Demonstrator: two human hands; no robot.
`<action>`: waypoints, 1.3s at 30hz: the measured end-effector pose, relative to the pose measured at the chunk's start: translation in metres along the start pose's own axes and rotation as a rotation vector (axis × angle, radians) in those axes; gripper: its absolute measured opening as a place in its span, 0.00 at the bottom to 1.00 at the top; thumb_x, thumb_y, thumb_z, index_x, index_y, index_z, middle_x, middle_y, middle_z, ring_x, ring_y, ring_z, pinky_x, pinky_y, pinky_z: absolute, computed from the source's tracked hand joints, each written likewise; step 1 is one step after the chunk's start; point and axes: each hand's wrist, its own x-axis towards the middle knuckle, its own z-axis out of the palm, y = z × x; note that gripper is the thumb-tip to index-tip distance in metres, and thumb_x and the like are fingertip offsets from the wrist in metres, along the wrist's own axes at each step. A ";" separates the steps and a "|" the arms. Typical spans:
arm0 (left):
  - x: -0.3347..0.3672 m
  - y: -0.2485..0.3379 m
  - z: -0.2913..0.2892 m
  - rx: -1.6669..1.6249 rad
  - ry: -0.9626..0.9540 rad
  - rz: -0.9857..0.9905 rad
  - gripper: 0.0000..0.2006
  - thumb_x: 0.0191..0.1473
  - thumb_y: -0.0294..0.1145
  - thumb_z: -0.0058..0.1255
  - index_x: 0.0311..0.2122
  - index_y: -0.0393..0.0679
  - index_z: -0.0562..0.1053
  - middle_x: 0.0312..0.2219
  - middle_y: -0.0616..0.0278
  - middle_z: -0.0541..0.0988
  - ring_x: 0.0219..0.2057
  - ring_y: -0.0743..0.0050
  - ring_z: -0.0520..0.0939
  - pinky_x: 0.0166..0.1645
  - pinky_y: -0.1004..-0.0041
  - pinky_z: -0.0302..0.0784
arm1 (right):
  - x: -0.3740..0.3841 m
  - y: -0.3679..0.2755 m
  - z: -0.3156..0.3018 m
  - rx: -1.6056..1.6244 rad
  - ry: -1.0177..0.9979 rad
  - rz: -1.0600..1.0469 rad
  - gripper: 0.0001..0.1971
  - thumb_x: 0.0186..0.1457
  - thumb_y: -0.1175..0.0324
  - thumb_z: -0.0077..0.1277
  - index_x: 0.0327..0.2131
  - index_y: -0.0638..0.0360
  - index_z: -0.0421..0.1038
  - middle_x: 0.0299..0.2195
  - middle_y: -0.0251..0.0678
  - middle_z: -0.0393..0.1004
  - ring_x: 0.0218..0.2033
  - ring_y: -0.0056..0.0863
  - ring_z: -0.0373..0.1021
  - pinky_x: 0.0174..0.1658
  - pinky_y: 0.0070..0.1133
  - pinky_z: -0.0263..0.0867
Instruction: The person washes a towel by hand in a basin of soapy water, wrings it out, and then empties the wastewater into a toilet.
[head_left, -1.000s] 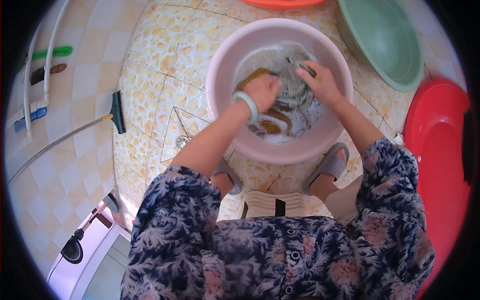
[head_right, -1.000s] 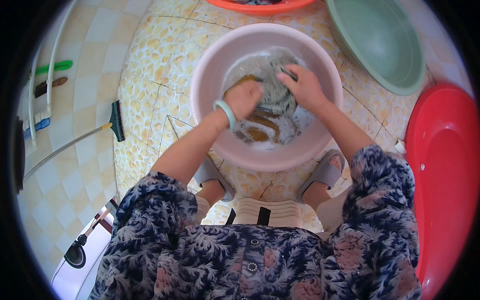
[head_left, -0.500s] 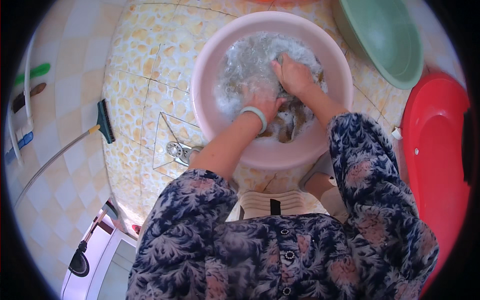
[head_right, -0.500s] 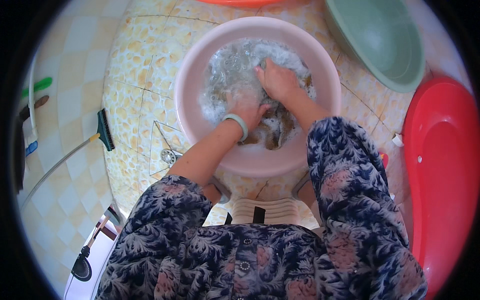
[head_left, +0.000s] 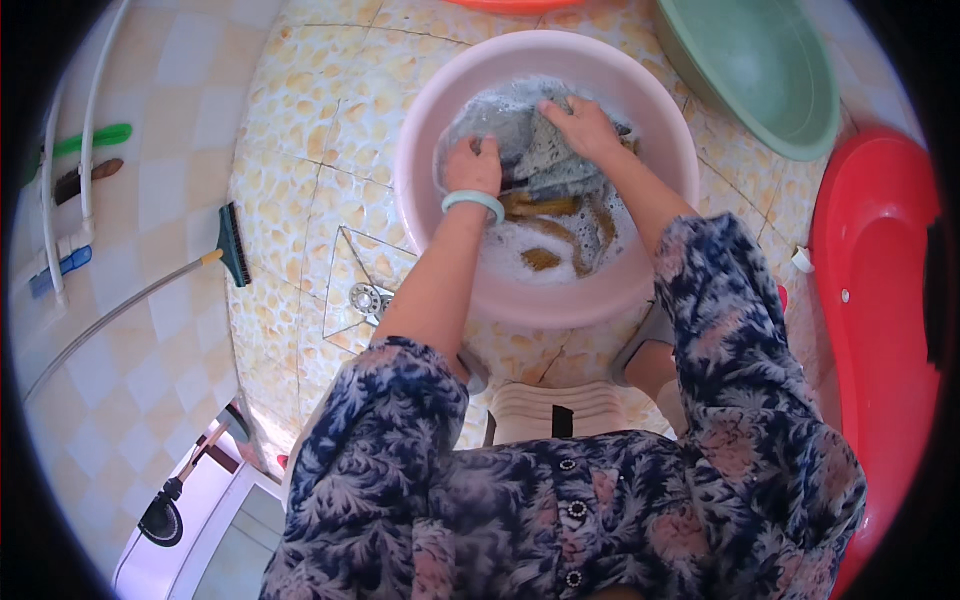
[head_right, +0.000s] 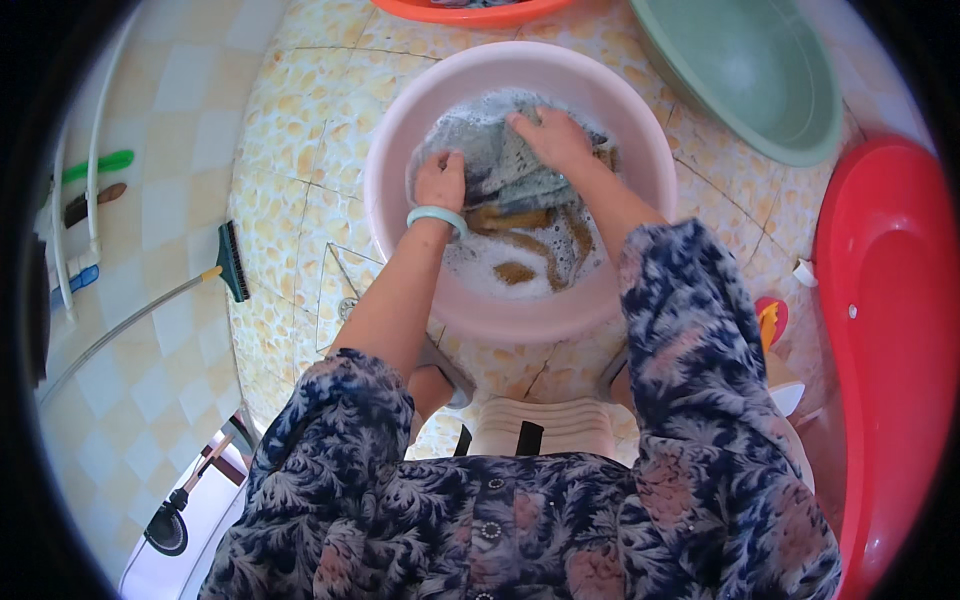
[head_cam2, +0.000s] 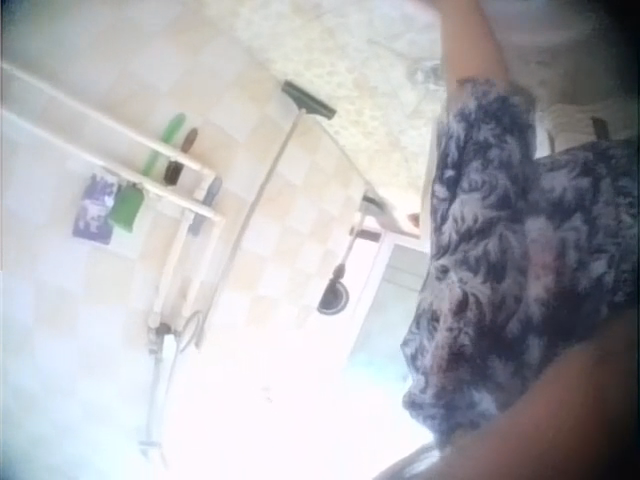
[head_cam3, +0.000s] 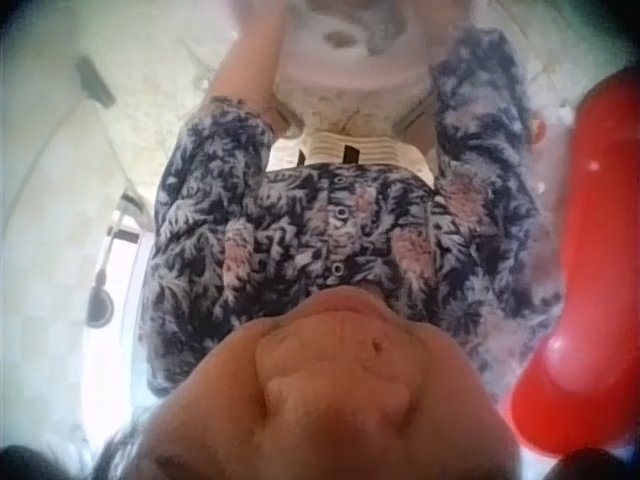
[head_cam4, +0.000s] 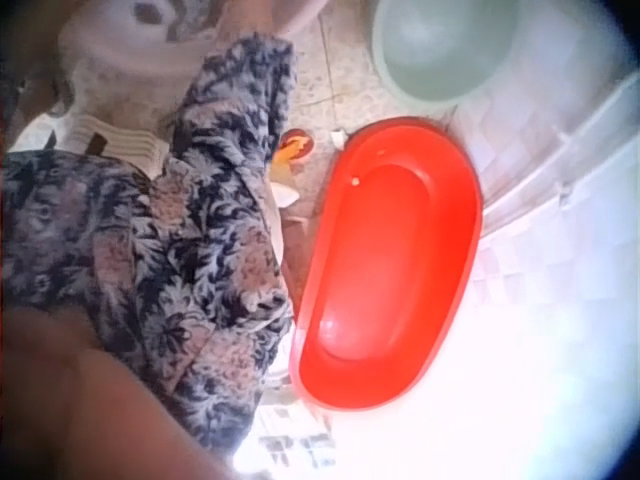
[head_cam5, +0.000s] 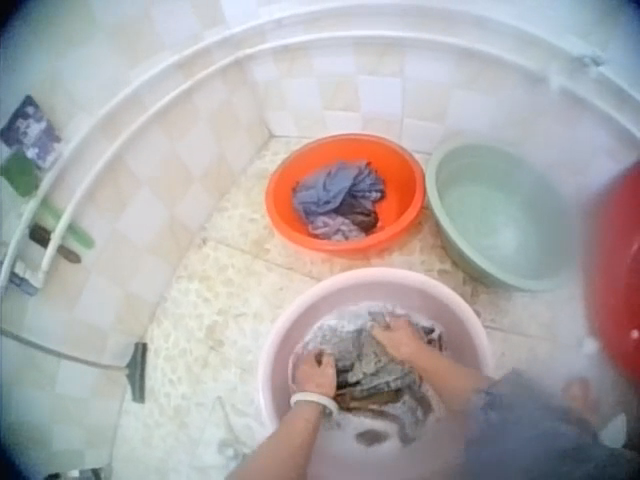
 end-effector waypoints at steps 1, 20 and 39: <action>0.004 -0.001 0.000 -0.056 -0.033 -0.219 0.26 0.51 0.50 0.41 0.45 0.36 0.69 0.45 0.43 0.70 0.49 0.50 0.68 0.55 0.63 0.57 | -0.007 -0.002 -0.004 0.125 -0.044 -0.056 0.30 0.46 0.43 0.46 0.41 0.62 0.68 0.40 0.52 0.70 0.42 0.47 0.67 0.45 0.33 0.62; -0.096 -0.020 0.055 0.107 0.222 -0.002 0.15 0.51 0.34 0.41 0.44 0.41 0.69 0.43 0.47 0.68 0.44 0.47 0.69 0.47 0.58 0.64 | -0.130 -0.009 0.037 -0.071 0.234 -0.262 0.17 0.48 0.56 0.48 0.39 0.54 0.66 0.38 0.38 0.67 0.43 0.38 0.61 0.50 0.31 0.48; -0.017 -0.008 0.028 -0.336 0.250 -0.349 0.31 0.53 0.54 0.38 0.47 0.30 0.63 0.42 0.38 0.71 0.47 0.45 0.70 0.52 0.61 0.61 | -0.016 0.011 0.028 0.262 0.297 -0.184 0.22 0.52 0.52 0.43 0.44 0.58 0.66 0.39 0.48 0.70 0.42 0.43 0.66 0.48 0.31 0.59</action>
